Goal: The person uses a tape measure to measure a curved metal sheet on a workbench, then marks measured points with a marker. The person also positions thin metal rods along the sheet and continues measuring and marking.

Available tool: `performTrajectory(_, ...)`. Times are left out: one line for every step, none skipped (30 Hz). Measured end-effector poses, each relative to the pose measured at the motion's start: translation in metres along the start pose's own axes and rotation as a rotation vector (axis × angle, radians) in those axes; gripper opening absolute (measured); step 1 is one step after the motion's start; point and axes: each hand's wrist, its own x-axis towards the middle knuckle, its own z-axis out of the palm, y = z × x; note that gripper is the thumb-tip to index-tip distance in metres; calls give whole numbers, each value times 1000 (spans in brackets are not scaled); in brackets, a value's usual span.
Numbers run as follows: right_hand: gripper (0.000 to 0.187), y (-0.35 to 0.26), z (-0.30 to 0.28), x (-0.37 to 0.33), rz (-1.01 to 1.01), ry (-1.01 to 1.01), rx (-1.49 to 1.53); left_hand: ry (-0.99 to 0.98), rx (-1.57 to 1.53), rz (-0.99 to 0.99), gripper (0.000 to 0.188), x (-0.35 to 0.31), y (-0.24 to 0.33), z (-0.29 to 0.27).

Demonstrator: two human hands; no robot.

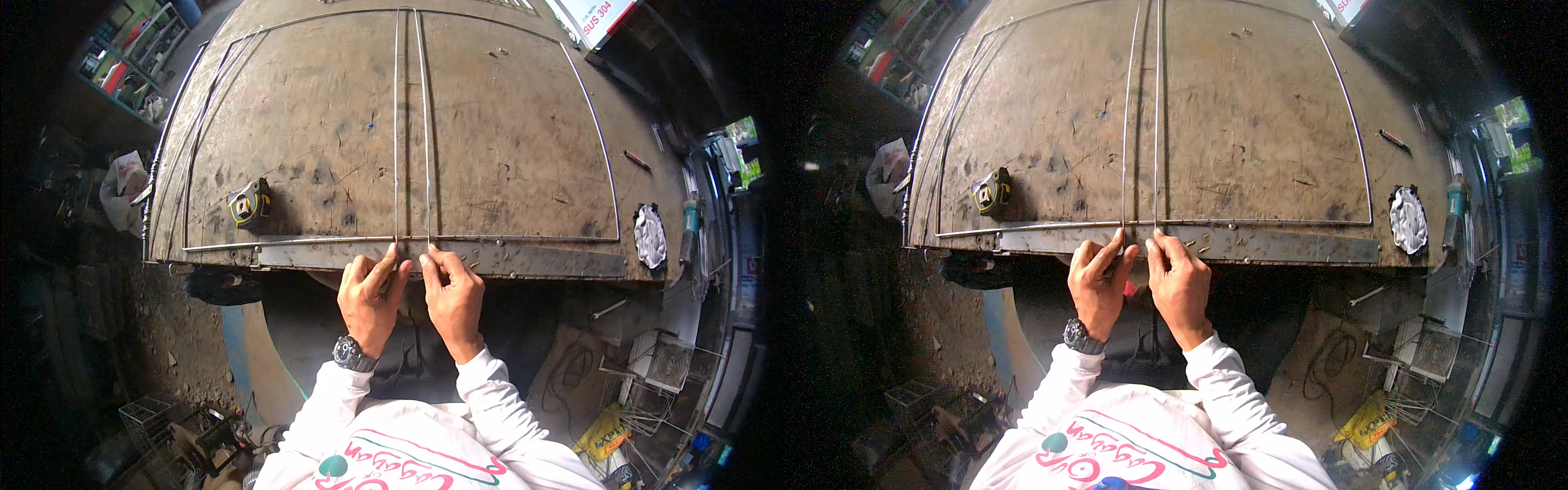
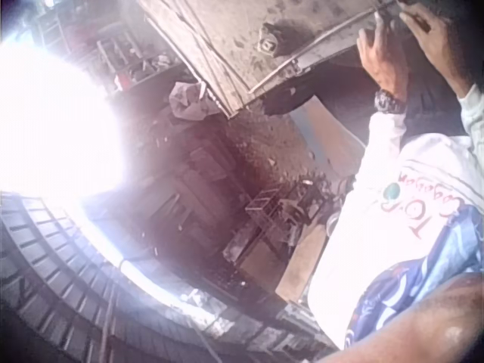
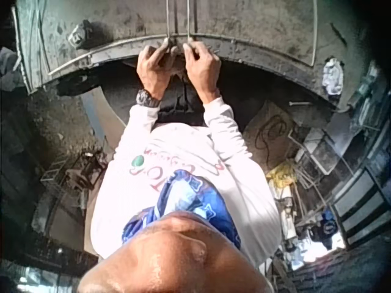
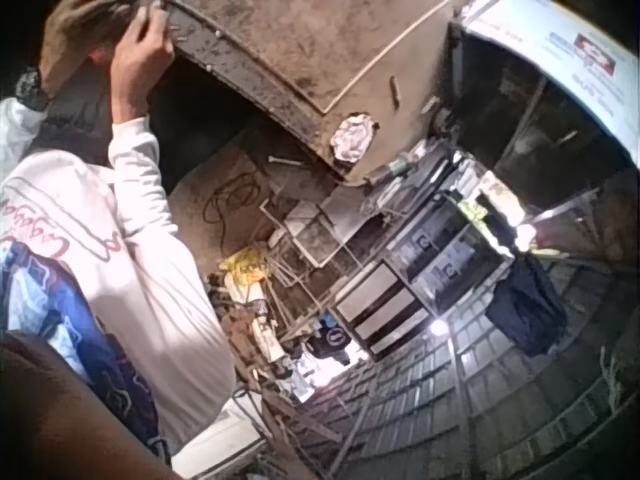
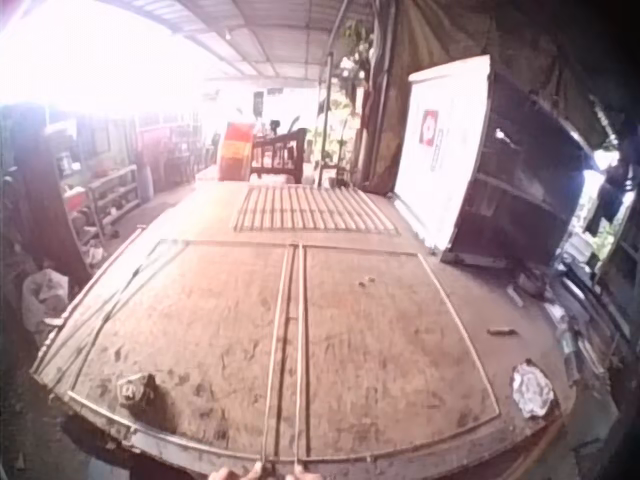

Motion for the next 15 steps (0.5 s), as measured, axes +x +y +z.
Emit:
performTrajectory(15, 0, 1, -1, -22, 17, -8, 19, 5, 24, 42, -1, 0, 2)
performTrajectory(15, 2, 2, -1, -36, 29, 3, 39, 9, 50, 43, -1, 1, 3)
performTrajectory(15, 5, 4, -2, -49, 42, 15, 23, 22, 47, 43, -1, 2, 3)
performTrajectory(16, 7, 5, -3, -62, 54, 26, 8, 36, 44, 42, -2, 3, 3)
performTrajectory(16, 7, 5, -2, -66, 55, 24, -4, 50, 40, 42, -3, 3, 2)
performTrajectory(16, 6, 4, -2, -69, 55, 22, -13, 44, 40, 43, -3, 4, 1)
performTrajectory(16, 5, 3, -2, -73, 56, 19, -22, 38, 40, 45, -3, 5, -1)
performTrajectory(16, 4, 3, -2, -68, 49, 18, -30, 31, 39, 46, -4, 6, -2)
performTrajectory(17, 3, 2, -2, -64, 43, 17, -33, 37, 41, 47, -4, 6, -2)
performTrajectory(17, 3, 2, -2, -59, 37, 16, -36, 42, 44, 49, -4, 5, -4)
performTrajectory(17, 3, 2, -2, -63, 41, 20, -39, 47, 46, 50, -4, 5, -4)
performTrajectory(17, 3, 2, -1, -67, 45, 24, -39, 49, 46, 51, -5, 4, -3)
performTrajectory(17, 4, 2, -1, -72, 49, 29, -38, 51, 47, 52, -6, 2, -1)
performTrajectory(17, 4, 3, -1, -63, 45, 27, -38, 52, 48, 52, -6, 1, 0)
performTrajectory(17, 4, 3, -1, -54, 43, 25, -42, 57, 45, 53, -6, 1, 0)
